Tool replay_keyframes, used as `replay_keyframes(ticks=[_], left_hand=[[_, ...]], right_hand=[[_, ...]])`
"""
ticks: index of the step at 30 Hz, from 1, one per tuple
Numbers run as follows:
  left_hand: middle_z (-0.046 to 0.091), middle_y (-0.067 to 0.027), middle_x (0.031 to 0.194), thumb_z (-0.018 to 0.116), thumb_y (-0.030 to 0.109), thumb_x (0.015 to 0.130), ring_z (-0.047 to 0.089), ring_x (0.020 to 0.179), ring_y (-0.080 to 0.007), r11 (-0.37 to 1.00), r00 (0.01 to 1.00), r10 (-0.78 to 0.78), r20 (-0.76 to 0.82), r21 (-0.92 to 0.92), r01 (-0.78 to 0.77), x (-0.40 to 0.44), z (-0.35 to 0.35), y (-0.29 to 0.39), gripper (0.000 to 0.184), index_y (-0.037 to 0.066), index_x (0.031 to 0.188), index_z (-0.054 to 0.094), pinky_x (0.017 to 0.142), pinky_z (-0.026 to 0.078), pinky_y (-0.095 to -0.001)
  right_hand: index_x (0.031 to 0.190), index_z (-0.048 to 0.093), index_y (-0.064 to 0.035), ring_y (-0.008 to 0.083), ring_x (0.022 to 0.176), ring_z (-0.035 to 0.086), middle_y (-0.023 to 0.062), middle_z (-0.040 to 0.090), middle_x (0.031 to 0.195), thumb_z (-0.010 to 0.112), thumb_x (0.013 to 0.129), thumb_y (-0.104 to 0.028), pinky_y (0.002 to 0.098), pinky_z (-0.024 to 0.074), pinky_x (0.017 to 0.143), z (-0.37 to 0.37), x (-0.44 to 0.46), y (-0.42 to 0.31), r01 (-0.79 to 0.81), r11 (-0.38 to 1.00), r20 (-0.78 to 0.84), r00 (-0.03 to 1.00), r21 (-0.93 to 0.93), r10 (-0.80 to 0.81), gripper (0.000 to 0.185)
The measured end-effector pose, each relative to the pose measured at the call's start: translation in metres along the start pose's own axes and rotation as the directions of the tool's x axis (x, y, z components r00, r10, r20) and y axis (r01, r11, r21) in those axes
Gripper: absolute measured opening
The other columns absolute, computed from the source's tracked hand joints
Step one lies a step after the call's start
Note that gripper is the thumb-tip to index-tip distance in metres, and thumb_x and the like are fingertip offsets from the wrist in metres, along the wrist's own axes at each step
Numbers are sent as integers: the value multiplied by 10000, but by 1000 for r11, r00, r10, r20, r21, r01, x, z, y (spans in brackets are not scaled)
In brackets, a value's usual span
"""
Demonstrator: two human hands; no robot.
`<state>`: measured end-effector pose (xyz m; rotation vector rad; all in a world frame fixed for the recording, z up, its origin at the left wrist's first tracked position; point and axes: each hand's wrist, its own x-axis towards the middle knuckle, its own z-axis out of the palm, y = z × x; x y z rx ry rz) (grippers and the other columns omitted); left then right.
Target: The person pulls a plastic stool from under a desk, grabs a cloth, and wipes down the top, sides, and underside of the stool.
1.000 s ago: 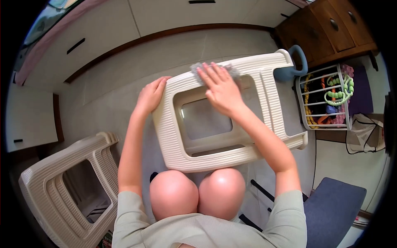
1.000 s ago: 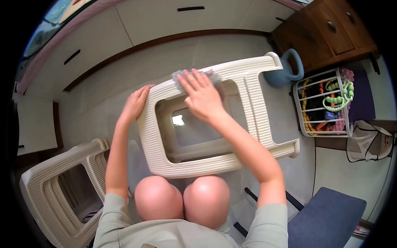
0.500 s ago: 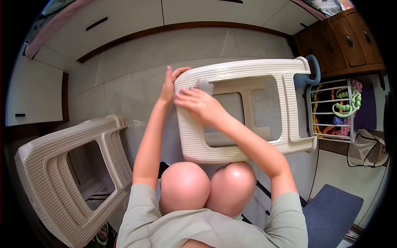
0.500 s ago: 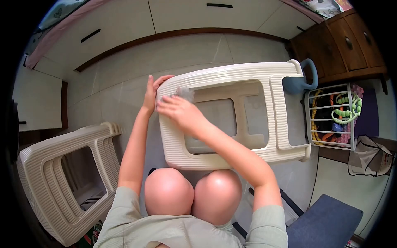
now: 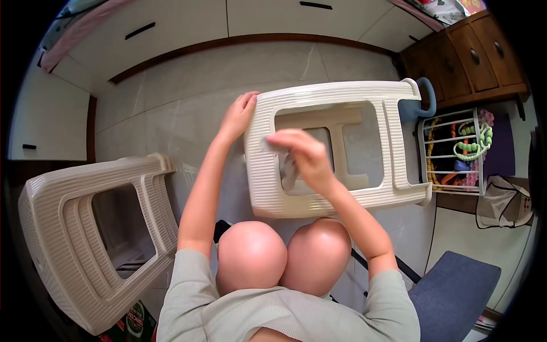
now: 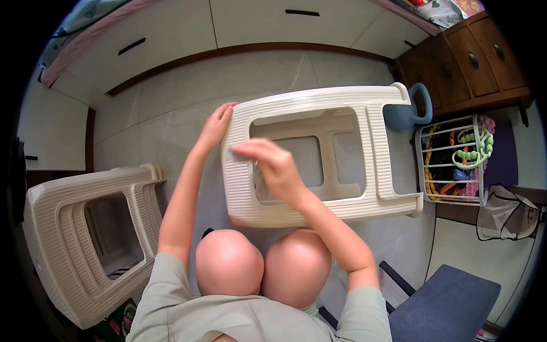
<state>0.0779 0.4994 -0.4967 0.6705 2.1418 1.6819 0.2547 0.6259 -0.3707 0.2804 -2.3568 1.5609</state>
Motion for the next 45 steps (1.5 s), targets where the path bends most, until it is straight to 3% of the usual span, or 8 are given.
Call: replay_keyframes(ticks=[6, 11, 16, 22, 27, 29, 34, 45], left_hand=[[600, -150, 1143, 442, 316, 981, 577, 1067, -285, 1000, 998, 8, -56, 18, -7, -8, 3, 4, 363, 59, 1188, 592, 913, 441, -337], [600, -150, 1140, 453, 314, 977, 577, 1059, -279, 999, 997, 47, -63, -13, -48, -5, 5, -8, 354, 64, 1185, 593, 911, 439, -336], [597, -151, 1144, 464, 311, 977, 575, 1054, -264, 998, 995, 47, -85, -34, -50, -6, 4, -5, 353, 52, 1178, 594, 907, 439, -329], [596, -159, 1148, 476, 309, 972, 564, 1079, -265, 995, 994, 61, -87, -70, -67, -3, 6, -14, 359, 35, 1172, 593, 927, 432, -333], [594, -174, 1171, 498, 354, 961, 552, 1104, -260, 997, 996, -21, -81, -81, 15, 1, 6, -20, 416, 3, 1168, 584, 969, 408, -336], [597, -178, 1171, 511, 386, 953, 546, 1110, -249, 985, 991, -120, -67, -131, 110, -3, 4, -10, 450, -1, 1170, 583, 974, 402, -334], [613, -183, 1145, 551, 487, 913, 544, 1095, -220, 959, 957, -258, -133, -154, 237, -10, 7, 12, 557, -2, 1177, 579, 959, 405, -328], [618, -134, 1136, 814, 361, 668, 580, 1059, -227, 990, 988, -132, -81, 32, 135, -19, 1, 35, 697, 25, 1220, 554, 935, 453, -339]], right_hand=[[1235, 562, -22, 173, 1115, 556, 97, 590, 1210, 384, 932, 23, 306, 428, 996, -2, 35, -24, 122, 514, -306, 906, 849, 291, 354], [1150, 579, -30, 177, 1070, 562, 93, 593, 1162, 374, 913, 24, 327, 434, 979, 14, 49, -31, 208, 288, -322, 836, 935, 443, 318], [1134, 625, -44, 188, 1081, 533, 76, 619, 1130, 424, 837, 30, 301, 397, 966, 15, 15, 15, -137, 967, -26, 989, 214, 146, 367], [1297, 546, -142, 338, 1321, 399, 131, 560, 1284, 577, 832, -77, 368, 390, 1058, 33, -18, 14, 210, 763, 254, 965, -612, -63, 470], [1215, 588, -124, 314, 1214, 508, 115, 582, 1244, 599, 827, -98, 362, 455, 971, 27, -15, 34, 74, 878, 209, 978, -473, 30, 388], [1186, 584, -83, 284, 1132, 552, 108, 602, 1205, 554, 862, -106, 355, 472, 913, 10, -9, 29, -351, 917, 108, 921, -189, 375, 327], [1171, 545, 13, 318, 736, 676, 135, 618, 992, 393, 991, -366, 344, 556, 641, -37, 14, 30, -518, 357, -75, 487, 777, 870, 446], [1172, 566, 14, 256, 770, 635, 130, 636, 973, 404, 1000, -386, 372, 522, 598, -60, 27, 73, -424, 391, -96, 568, 817, 818, 465]])
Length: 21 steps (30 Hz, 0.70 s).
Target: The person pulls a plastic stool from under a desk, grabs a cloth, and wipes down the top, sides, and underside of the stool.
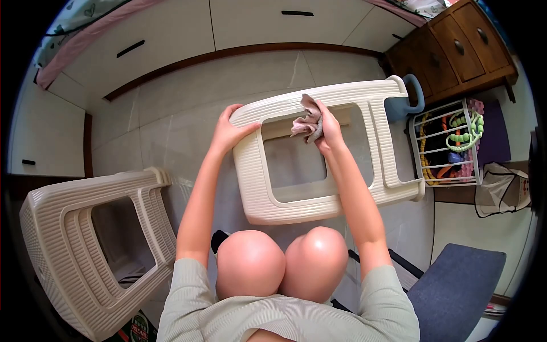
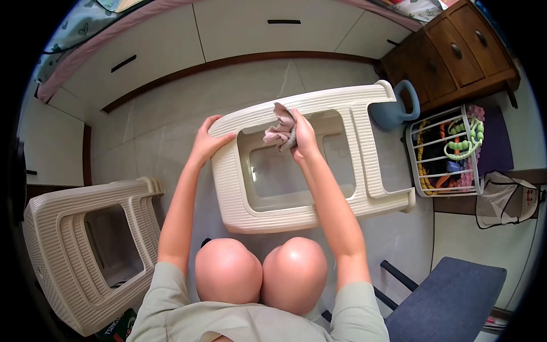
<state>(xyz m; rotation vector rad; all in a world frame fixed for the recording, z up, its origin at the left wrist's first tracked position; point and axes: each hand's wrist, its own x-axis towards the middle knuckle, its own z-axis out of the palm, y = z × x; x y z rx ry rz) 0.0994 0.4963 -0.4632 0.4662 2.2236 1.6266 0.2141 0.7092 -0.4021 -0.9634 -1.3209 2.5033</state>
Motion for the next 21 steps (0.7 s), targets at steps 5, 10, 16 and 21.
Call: replay_keyframes(ticks=[5, 10, 16, 21], left_hand=[[554, -109, 1200, 866, 284, 567, 550, 1121, -253, 980, 980, 199, -26, 2, -199, -10, -14, 32, 752, 52, 1214, 562, 958, 455, -356], [512, -75, 1242, 875, 159, 541, 500, 1191, -256, 849, 835, 528, -154, 84, -522, -14, -19, 62, 752, 94, 1211, 540, 993, 435, -371], [483, -98, 1239, 897, 246, 499, 447, 1254, -351, 720, 720, 674, -165, 364, -591, -38, 2, 39, 801, 119, 1214, 557, 982, 458, -458], [479, -92, 1191, 905, 275, 456, 458, 1230, -356, 645, 691, 718, -79, 448, -619, -69, 13, 35, 821, 142, 1198, 578, 953, 465, -490]], right_hand=[[1185, 551, -37, 253, 823, 658, 111, 622, 953, 379, 993, -478, 396, 519, 577, 6, -37, -17, 29, 998, 36, 999, -51, -28, 511], [964, 569, -46, 153, 683, 550, 57, 573, 780, 449, 963, -519, 301, 492, 606, -4, -49, -20, 102, 994, 4, 995, 28, -102, 488], [843, 522, -97, 217, 526, 561, 23, 441, 596, 377, 921, -660, 339, 389, 401, -36, -68, 15, 44, 999, 6, 999, -30, -44, 586], [857, 560, -111, 193, 591, 595, 27, 530, 692, 344, 922, -672, 344, 410, 399, -75, -83, 53, 140, 988, -63, 988, -63, -144, 604]])
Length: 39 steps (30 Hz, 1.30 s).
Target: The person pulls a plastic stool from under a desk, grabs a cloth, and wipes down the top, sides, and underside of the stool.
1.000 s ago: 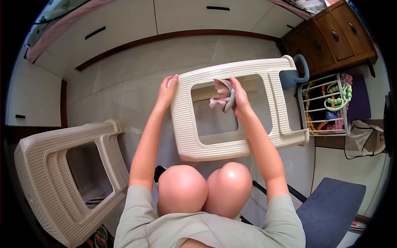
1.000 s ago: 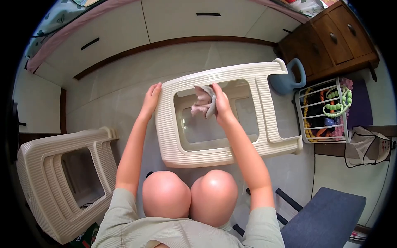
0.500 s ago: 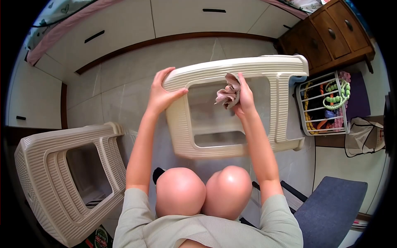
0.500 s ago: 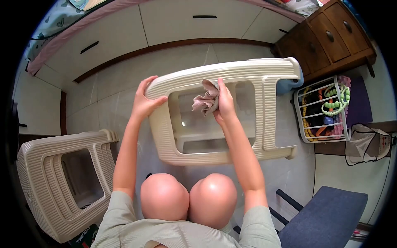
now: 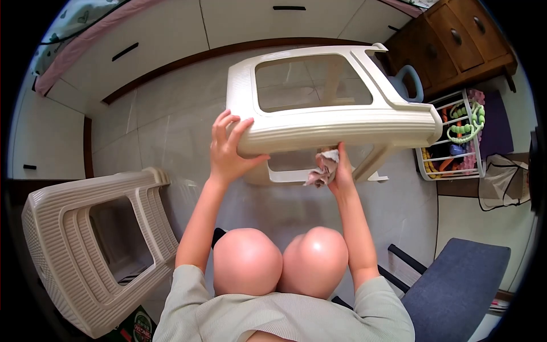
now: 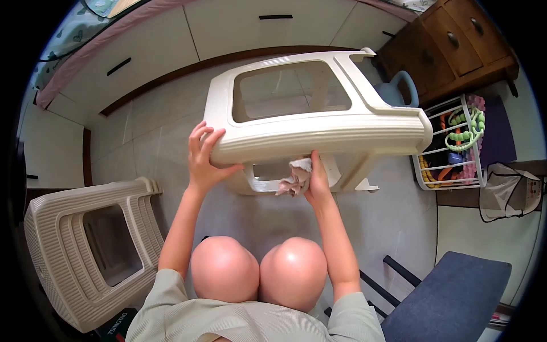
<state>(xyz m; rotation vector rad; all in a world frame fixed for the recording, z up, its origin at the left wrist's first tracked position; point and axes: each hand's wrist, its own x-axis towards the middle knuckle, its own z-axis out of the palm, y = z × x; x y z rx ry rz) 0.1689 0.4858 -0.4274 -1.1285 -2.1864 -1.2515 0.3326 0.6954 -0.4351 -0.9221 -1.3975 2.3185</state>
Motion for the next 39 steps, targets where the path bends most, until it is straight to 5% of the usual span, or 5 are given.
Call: replay_keyframes(ticks=[16, 20, 24, 27, 39], left_hand=[[535, -14, 1348, 864, 284, 511, 398, 1321, -342, 990, 963, 131, 234, 17, -139, -38, 40, 12, 762, 225, 1232, 625, 1055, 416, -453], [522, -12, 1355, 876, 251, 504, 390, 1328, -332, 994, 973, 107, 203, -3, -109, -35, 60, 10, 808, 204, 1260, 596, 1046, 426, -442], [513, -49, 1361, 783, 351, 670, 364, 1345, -333, 982, 969, 40, 245, -187, 7, -20, 56, 11, 709, 152, 1308, 545, 1079, 365, -442], [463, -98, 1412, 458, 439, 915, 250, 1405, -342, 929, 986, -72, 153, -349, 122, -18, 59, 0, 494, 157, 1308, 554, 1135, 227, -444], [481, -33, 1415, 190, 474, 999, 325, 1370, -356, 907, 961, -103, 255, -373, 196, -14, 63, -24, 586, 168, 1267, 612, 1116, 263, -443]], right_hand=[[1299, 535, -5, 151, 914, 640, 121, 642, 1137, 544, 929, -270, 272, 525, 740, -15, -73, -34, -331, 822, 296, 817, -463, 495, 456], [1246, 594, -36, 85, 818, 608, 55, 653, 1081, 636, 840, -51, 219, 504, 656, -1, -77, -35, 193, 885, 279, 957, -424, -75, 409], [1232, 598, -38, 238, 1042, 613, 112, 606, 1197, 631, 774, 30, 329, 509, 845, 7, -52, -34, 689, 111, 390, 527, -716, -755, 464], [1270, 574, -67, 311, 1184, 525, 122, 557, 1281, 635, 781, -55, 426, 420, 996, 11, -23, -19, 599, -204, 586, 555, -774, -590, 493], [1225, 631, -177, 231, 1186, 537, 15, 583, 1284, 669, 786, -208, 419, 391, 1025, 69, 14, 35, 604, -503, 782, 405, -618, -475, 441]])
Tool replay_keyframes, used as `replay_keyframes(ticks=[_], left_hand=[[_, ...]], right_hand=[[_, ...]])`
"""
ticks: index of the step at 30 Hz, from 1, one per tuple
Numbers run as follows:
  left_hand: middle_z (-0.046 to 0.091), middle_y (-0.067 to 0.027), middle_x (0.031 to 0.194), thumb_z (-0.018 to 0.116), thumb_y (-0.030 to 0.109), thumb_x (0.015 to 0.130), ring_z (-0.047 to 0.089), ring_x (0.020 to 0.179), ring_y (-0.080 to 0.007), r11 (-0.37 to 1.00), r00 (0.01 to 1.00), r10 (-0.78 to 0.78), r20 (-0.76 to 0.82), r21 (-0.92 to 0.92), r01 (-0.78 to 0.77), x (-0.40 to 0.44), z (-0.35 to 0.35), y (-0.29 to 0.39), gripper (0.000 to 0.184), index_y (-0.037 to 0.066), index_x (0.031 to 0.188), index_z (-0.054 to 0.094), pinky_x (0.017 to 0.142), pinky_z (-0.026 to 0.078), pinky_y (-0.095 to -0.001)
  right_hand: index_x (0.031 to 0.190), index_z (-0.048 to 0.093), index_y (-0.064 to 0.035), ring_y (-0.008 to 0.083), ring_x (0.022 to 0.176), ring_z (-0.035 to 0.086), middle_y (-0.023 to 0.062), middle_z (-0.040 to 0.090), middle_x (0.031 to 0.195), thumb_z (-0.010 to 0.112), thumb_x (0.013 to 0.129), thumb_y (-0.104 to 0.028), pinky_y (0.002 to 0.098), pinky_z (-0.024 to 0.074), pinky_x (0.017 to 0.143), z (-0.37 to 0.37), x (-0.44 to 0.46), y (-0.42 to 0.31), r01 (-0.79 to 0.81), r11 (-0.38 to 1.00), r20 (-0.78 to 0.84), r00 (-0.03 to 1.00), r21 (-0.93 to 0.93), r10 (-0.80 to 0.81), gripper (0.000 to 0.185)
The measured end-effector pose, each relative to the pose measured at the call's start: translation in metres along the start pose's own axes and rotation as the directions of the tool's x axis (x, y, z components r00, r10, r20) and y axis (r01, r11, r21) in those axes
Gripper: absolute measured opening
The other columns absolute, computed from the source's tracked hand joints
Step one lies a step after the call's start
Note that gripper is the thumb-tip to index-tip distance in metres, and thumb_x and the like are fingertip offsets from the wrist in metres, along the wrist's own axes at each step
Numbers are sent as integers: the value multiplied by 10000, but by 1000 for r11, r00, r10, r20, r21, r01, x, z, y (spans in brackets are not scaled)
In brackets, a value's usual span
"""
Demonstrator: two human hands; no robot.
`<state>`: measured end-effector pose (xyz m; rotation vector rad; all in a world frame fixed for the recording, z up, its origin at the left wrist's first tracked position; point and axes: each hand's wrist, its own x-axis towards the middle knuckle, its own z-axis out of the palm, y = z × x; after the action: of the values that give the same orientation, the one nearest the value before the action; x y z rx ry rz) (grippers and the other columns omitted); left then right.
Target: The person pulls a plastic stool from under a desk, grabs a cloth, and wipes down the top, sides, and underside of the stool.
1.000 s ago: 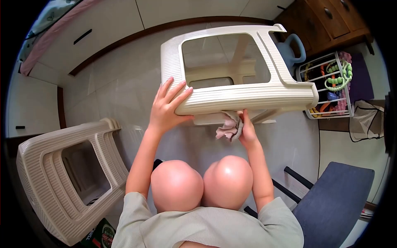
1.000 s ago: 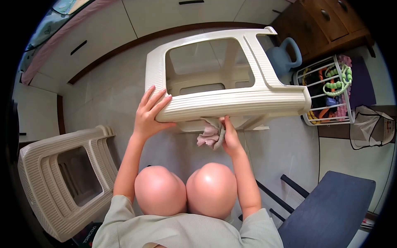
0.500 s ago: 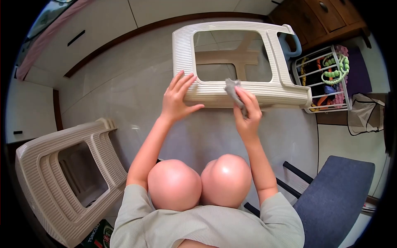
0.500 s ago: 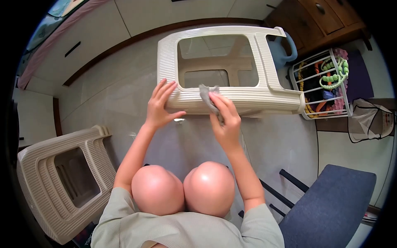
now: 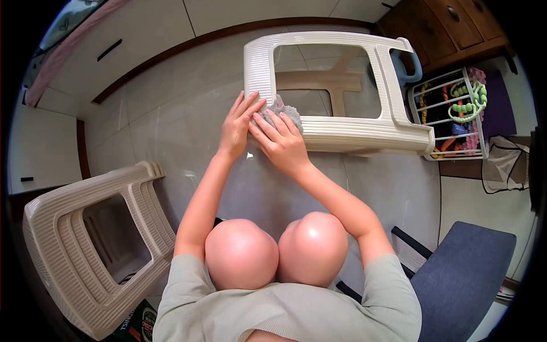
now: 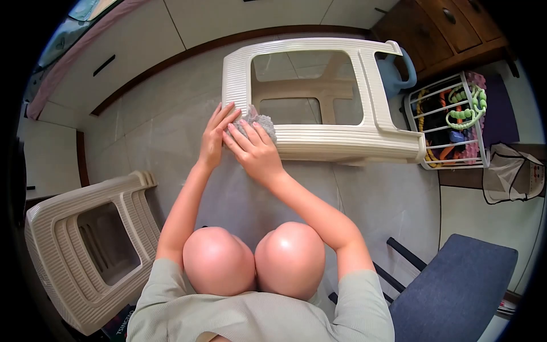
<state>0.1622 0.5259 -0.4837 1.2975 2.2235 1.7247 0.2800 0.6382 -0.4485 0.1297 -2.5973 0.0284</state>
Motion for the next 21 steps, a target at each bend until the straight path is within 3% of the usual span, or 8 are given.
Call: replay_keyframes(ticks=[3, 6, 9, 12, 15, 17, 21], left_hand=[[481, -18, 1415, 177, 468, 999, 350, 1355, -349, 993, 999, 20, 28, 114, -24, -1, -1, -1, 584, 184, 1273, 606, 1106, 277, -439], [482, -14, 1413, 169, 466, 997, 365, 1343, -346, 965, 999, 34, 28, 260, -40, 1, -1, 4, 580, 201, 1281, 599, 1100, 281, -439], [483, -17, 1412, 159, 466, 998, 373, 1337, -344, 987, 1000, 18, 26, 158, -22, -1, 0, 2, 582, 209, 1281, 599, 1108, 265, -449], [480, -17, 1415, 155, 453, 997, 374, 1336, -339, 989, 1000, -1, 18, 148, -1, -1, 3, 2, 580, 210, 1273, 604, 1112, 258, -458], [487, -17, 1410, 158, 414, 998, 379, 1333, -334, 965, 997, 57, 55, 252, -69, 3, -2, 1, 565, 206, 1266, 610, 1113, 253, -471], [492, -14, 1405, 173, 384, 994, 385, 1328, -329, 977, 996, 48, 71, 203, -62, 4, -6, -3, 545, 209, 1258, 616, 1112, 255, -477], [504, -6, 1395, 186, 352, 989, 401, 1314, -321, 988, 997, 47, 58, 141, -55, 4, -7, -8, 526, 216, 1245, 625, 1109, 259, -484]], right_hand=[[1213, 639, -193, 233, 1171, 551, 23, 602, 1254, 654, 796, -174, 423, 399, 1018, -10, -6, 9, 48, 999, 4, 999, -3, -48, 417], [1193, 646, -156, 246, 1146, 566, 35, 622, 1218, 616, 817, -143, 420, 411, 1007, -35, -20, 27, -79, 995, 16, 997, 59, 78, 377], [1213, 637, -155, 252, 1156, 560, 31, 626, 1217, 617, 813, -126, 424, 398, 1016, -53, -36, 51, -181, 983, 18, 983, -14, 181, 401], [1230, 624, -154, 246, 1169, 549, 23, 601, 1258, 627, 808, -149, 426, 391, 1030, -47, -31, 40, -160, 987, 51, 986, 13, 159, 423], [1223, 627, -171, 234, 1182, 539, 14, 585, 1279, 656, 788, -187, 415, 400, 1032, -22, -13, 22, -72, 993, 27, 997, 93, 70, 437], [1193, 651, -197, 219, 1175, 546, 0, 592, 1270, 678, 779, -203, 402, 417, 1017, -4, -3, 7, -29, 986, -14, 999, 164, 32, 415], [1089, 691, -183, 197, 1108, 595, -12, 634, 1191, 692, 754, -184, 369, 465, 977, 6, 7, 4, 88, 988, -74, 994, 126, -79, 335]])
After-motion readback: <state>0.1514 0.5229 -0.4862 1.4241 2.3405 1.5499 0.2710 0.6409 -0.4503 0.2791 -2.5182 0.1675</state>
